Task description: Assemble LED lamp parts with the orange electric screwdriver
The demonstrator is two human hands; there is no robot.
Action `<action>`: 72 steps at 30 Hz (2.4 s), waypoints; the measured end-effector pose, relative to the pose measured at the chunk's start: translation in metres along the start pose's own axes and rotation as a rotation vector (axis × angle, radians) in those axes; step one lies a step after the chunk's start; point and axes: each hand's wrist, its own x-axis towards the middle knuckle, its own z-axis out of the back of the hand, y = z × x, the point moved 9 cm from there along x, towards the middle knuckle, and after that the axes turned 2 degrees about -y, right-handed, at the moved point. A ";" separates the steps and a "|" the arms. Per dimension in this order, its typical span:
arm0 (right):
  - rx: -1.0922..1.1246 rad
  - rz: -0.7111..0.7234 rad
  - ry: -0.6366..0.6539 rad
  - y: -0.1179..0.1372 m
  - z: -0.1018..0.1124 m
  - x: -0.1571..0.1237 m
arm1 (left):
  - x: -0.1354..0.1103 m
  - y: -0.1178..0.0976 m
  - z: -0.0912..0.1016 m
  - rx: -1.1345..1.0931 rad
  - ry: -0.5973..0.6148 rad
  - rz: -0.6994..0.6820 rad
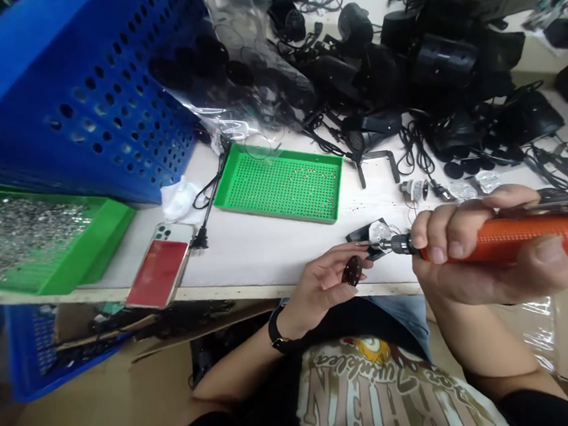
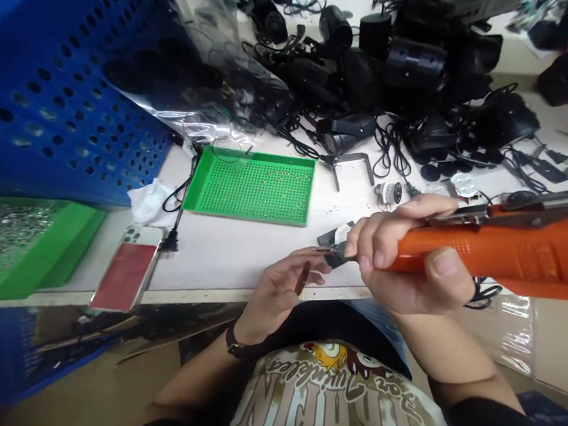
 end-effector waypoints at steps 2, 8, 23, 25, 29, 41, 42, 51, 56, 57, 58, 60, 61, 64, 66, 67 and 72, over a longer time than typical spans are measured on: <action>-0.028 -0.015 0.003 0.001 0.006 -0.004 | 0.000 0.000 -0.003 0.043 0.010 -0.006; -0.094 -0.016 0.081 0.003 0.005 -0.012 | -0.004 -0.015 -0.008 0.293 -0.002 -0.163; -0.136 -0.012 0.097 0.013 0.007 -0.015 | -0.011 -0.030 -0.023 0.810 0.025 -0.407; -0.098 -0.012 0.100 0.014 0.005 -0.014 | -0.011 -0.031 -0.024 0.814 0.024 -0.412; 0.041 -0.057 0.038 0.011 0.007 -0.012 | -0.011 -0.030 -0.026 0.847 0.032 -0.422; 0.295 0.009 -0.053 0.006 0.028 0.001 | -0.004 -0.030 -0.036 1.067 0.154 -0.616; 0.269 0.028 -0.086 0.009 0.035 0.004 | 0.001 -0.032 -0.035 1.065 0.139 -0.594; 0.140 0.137 -0.275 0.020 0.085 0.013 | 0.054 -0.036 -0.058 1.262 -0.004 -0.535; 0.157 0.117 -0.265 0.015 0.079 0.012 | 0.068 -0.019 -0.058 1.404 0.002 -0.399; 0.164 0.105 -0.253 0.012 0.076 0.012 | 0.068 -0.018 -0.057 1.399 0.000 -0.393; 0.173 0.093 -0.245 0.009 0.072 0.012 | 0.067 -0.017 -0.055 1.384 -0.005 -0.393; 0.201 0.087 -0.231 0.004 0.066 0.013 | 0.066 -0.017 -0.052 1.342 -0.018 -0.398; 0.217 0.093 -0.225 0.001 0.062 0.013 | 0.066 -0.017 -0.050 1.322 -0.024 -0.401; 0.241 0.102 -0.217 -0.005 0.055 0.013 | 0.066 -0.018 -0.048 1.271 -0.033 -0.403; 0.239 0.097 -0.223 -0.008 0.053 0.013 | 0.067 -0.018 -0.047 1.249 -0.039 -0.396; 0.238 0.095 -0.228 -0.010 0.052 0.013 | 0.067 -0.017 -0.047 1.242 -0.042 -0.392; 0.248 0.080 -0.211 -0.013 0.050 0.012 | 0.068 -0.017 -0.046 1.210 -0.049 -0.371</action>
